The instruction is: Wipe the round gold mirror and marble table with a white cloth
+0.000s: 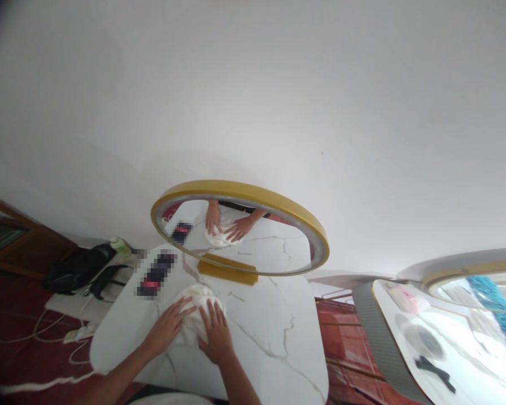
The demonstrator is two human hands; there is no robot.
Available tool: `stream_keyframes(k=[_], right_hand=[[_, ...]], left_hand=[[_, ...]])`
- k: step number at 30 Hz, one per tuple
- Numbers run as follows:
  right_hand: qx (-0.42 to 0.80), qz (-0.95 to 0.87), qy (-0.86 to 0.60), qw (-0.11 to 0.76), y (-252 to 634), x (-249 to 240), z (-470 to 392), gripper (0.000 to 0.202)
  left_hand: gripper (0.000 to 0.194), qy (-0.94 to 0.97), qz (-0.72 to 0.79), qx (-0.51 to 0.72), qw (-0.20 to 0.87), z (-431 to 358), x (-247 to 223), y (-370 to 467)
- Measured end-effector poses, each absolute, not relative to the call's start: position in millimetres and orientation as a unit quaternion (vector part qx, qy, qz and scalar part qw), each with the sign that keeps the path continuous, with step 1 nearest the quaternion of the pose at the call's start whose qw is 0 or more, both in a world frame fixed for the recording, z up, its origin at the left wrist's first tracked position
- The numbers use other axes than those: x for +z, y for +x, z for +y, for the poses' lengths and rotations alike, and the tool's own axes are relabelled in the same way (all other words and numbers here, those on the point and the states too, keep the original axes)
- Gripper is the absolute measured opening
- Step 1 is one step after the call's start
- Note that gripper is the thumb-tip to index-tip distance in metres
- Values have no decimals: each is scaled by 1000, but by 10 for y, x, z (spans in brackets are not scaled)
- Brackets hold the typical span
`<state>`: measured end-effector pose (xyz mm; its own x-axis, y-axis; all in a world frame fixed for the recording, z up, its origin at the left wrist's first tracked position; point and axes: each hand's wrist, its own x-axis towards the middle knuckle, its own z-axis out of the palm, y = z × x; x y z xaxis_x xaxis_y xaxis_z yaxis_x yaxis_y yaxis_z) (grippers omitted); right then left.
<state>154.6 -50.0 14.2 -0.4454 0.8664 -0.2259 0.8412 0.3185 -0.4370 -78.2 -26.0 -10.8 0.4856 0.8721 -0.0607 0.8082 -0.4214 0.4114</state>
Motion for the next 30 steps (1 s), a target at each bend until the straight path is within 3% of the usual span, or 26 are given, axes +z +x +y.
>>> stream_keyframes(k=[9, 17, 24, 30], right_hand=[[219, -802, -553, 49, 1487, 201, -143, 86], [233, -787, -565, 82, 1515, 134, -607, 80], [302, -802, -514, 47, 1820, -16, -1205, 87], [345, -796, -496, 36, 1962, 9, -1227, 85]], left_hand=[[71, 835, 505, 88, 200, 80, -41, -714], [73, 834, 519, 97, 160, -448, -25, -631], [70, 876, 448, 63, 167, -955, -7, -715], [74, 873, 459, 38, 158, -1048, -63, -649]])
